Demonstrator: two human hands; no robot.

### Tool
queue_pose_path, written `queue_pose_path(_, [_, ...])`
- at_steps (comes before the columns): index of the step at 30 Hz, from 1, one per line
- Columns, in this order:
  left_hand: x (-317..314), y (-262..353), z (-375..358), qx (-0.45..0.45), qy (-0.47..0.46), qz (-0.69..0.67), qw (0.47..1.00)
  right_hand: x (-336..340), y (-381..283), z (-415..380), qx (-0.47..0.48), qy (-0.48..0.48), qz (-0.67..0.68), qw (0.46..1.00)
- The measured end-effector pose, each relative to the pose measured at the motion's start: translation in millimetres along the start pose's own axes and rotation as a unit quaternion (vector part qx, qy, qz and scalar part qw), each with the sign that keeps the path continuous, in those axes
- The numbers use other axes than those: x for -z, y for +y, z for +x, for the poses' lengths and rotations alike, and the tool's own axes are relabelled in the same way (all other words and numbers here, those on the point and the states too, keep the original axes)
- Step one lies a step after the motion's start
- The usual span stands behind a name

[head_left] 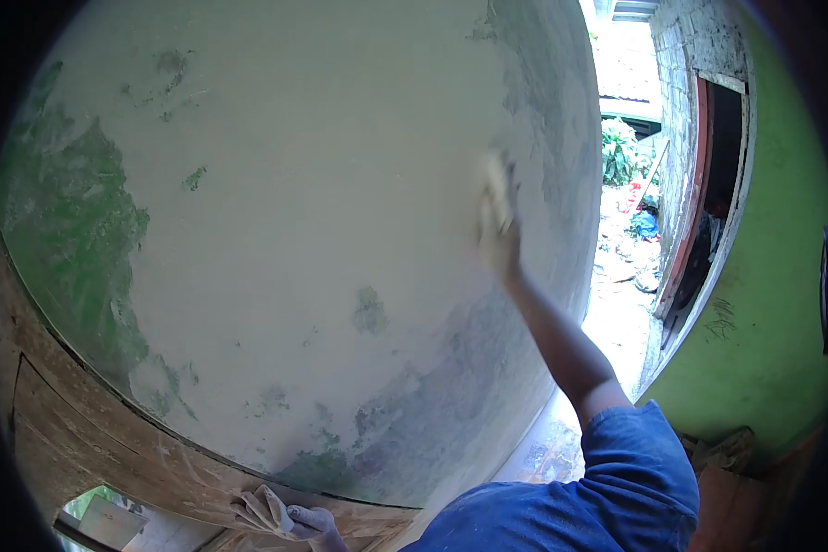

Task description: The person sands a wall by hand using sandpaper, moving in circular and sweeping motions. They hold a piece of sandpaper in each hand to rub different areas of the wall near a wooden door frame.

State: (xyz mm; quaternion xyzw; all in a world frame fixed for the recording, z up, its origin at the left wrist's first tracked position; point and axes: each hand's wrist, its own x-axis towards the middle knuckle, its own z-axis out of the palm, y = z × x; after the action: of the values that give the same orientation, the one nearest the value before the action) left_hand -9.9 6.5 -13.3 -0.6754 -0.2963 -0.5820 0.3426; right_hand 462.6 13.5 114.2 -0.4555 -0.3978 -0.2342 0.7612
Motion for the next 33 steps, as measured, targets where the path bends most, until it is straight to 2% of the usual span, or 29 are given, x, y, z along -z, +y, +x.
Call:
queue_pose_path(1, [-1.6,-3.5,-4.7,0.008,-0.003,-0.004,1.000,0.1,-12.9,-16.1,0.141,-0.042,-0.069,0.987])
queue_pose_path(2, [-2.2,-1.7,-0.8,0.008,-0.002,-0.005,1.000,3.5,-10.8,-15.4,0.142,-0.041,-0.070,0.987])
queue_pose_path(4, [1.0,2.1,10.0,-0.021,-0.004,0.036,0.999,18.0,2.0,-17.6,0.176,-0.130,-0.174,0.960])
queue_pose_path(6, [-0.2,-1.9,3.8,-0.010,-0.011,0.026,1.000,15.4,34.1,23.1,0.224,-0.046,-0.111,0.967])
queue_pose_path(7, [0.9,-3.3,-0.4,0.004,-0.019,0.014,1.000,16.6,41.3,40.9,-0.014,-0.014,0.047,0.999])
queue_pose_path(8, [1.9,-3.0,-0.4,0.007,-0.022,0.016,1.000,17.6,36.6,58.0,-0.253,0.019,0.199,0.947])
queue_pose_path(9, [1.1,-1.7,2.2,0.004,-0.016,0.018,1.000,17.2,50.3,71.7,-0.255,0.015,0.197,0.946])
queue_pose_path(11, [0.4,2.2,8.3,0.004,-0.014,0.022,1.000,15.7,80.8,85.8,-0.095,0.046,0.068,0.992])
queue_pose_path(14, [2.0,3.9,12.7,-0.017,-0.012,0.022,1.000,-5.9,49.9,43.9,-0.091,0.032,0.032,0.995])
queue_pose_path(15, [2.2,2.4,11.4,-0.015,-0.016,0.023,0.999,-11.3,12.6,25.3,-0.017,0.016,-0.038,0.999])
queue_pose_path(16, [0.8,2.0,10.3,-0.009,-0.007,0.024,1.000,-18.0,-25.1,1.2,0.056,0.000,-0.109,0.992])
queue_pose_path(19, [-1.2,6.1,10.3,0.001,-0.001,0.010,1.000,-36.3,-65.2,-88.6,0.116,-0.092,-0.105,0.983])
queue_pose_path(21, [-1.4,8.2,13.4,-0.003,-0.003,-0.002,1.000,-28.1,-87.9,-134.0,0.188,-0.198,-0.124,0.954])
queue_pose_path(22, [-1.6,9.3,14.0,-0.003,0.003,0.017,1.000,-22.4,-81.5,-140.7,0.176,-0.191,-0.132,0.957])
queue_pose_path(24, [-2.3,10.3,15.5,-0.008,0.006,0.034,0.999,-16.9,-57.5,-154.2,0.282,-0.212,-0.158,0.922])
queue_pose_path(27, [-3.1,14.2,17.6,-0.009,0.019,0.029,0.999,11.0,-12.2,-136.2,0.223,-0.206,-0.148,0.941])
queue_pose_path(29, [-3.4,19.2,20.1,0.004,0.022,0.028,0.999,26.3,25.4,-121.2,0.091,-0.129,-0.169,0.973])
queue_pose_path(31, [-4.3,19.8,17.0,0.003,0.012,0.023,1.000,37.7,72.9,-105.5,-0.024,-0.037,-0.082,0.996])
queue_pose_path(33, [-6.5,21.7,13.6,0.017,0.020,0.006,1.000,47.2,90.7,-87.7,-0.157,0.063,-0.111,0.979])
